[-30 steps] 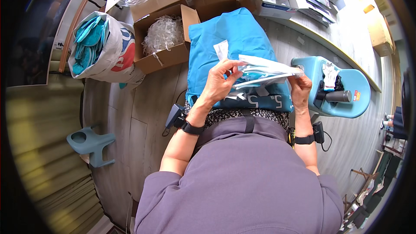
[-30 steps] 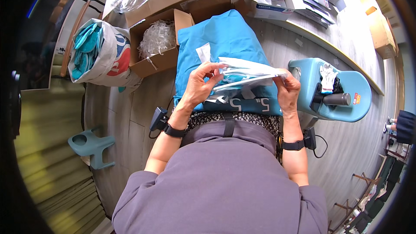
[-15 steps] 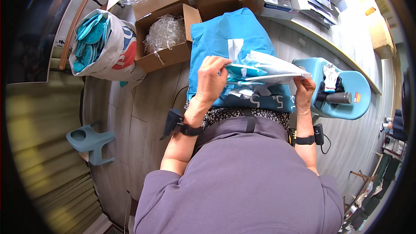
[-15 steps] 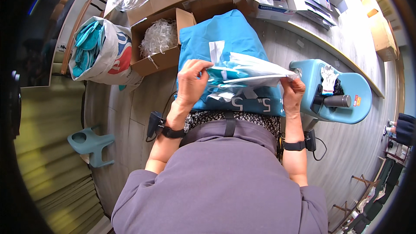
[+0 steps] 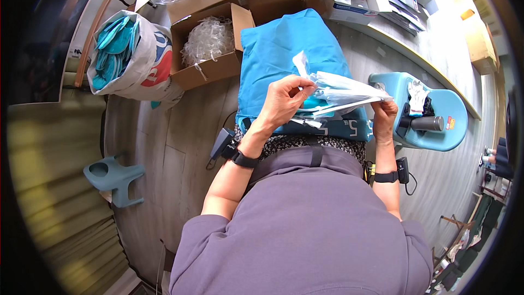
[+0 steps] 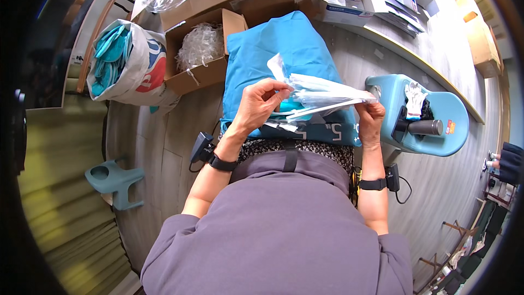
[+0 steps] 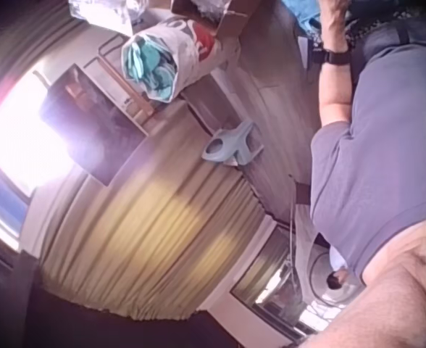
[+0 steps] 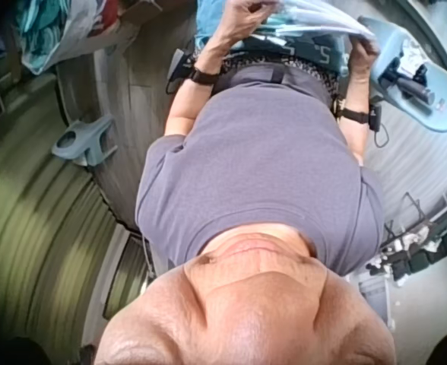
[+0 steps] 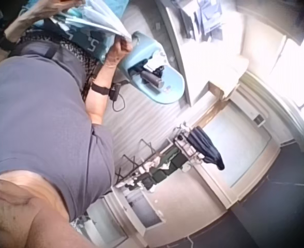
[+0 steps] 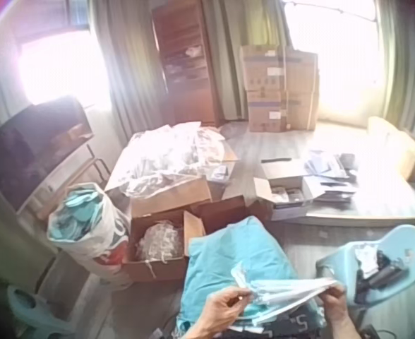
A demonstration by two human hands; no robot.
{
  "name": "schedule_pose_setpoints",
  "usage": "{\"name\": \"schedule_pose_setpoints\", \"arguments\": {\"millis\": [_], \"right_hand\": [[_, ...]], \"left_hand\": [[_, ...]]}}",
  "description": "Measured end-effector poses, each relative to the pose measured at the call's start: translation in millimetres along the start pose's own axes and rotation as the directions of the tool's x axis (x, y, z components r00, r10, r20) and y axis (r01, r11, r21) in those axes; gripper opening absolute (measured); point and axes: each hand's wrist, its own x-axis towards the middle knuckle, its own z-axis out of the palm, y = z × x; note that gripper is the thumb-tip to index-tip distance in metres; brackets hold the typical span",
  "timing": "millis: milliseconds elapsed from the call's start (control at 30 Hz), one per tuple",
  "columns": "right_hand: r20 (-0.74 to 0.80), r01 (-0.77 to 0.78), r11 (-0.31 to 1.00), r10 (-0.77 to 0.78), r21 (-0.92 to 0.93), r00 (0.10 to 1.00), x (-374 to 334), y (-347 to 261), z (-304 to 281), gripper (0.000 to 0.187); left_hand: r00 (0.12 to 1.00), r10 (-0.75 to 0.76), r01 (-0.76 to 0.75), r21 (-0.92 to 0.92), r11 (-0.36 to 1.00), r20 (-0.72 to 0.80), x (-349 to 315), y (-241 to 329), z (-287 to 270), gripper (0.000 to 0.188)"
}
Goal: Taking medical masks out of individual plastic packets and organizing them into stacks.
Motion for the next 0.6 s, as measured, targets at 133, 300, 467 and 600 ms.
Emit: {"name": "schedule_pose_setpoints", "arguments": {"millis": [133,300,467,600], "right_hand": [[0.022,0.004,1.000,-0.005,0.007,1.000,-1,-12,11,0.018],[0.026,-0.004,1.000,0.003,0.008,1.000,0,-9,10,0.019],[0.018,-0.017,1.000,0.017,0.016,1.000,-1,-10,12,0.020],[0.024,-0.023,0.999,0.022,0.030,0.999,-1,-10,11,0.020]], "left_hand": [[0.944,-0.270,0.268,0.036,0.963,0.189,6,20,-1,0.015],[0.950,-0.259,0.293,-0.215,0.931,0.174,0,13,0,0.014],[0.983,-0.050,0.023,0.152,0.988,0.177,0,1,4,0.014],[0.969,0.108,-0.168,0.268,0.949,0.224,-1,3,2,0.023]]}}
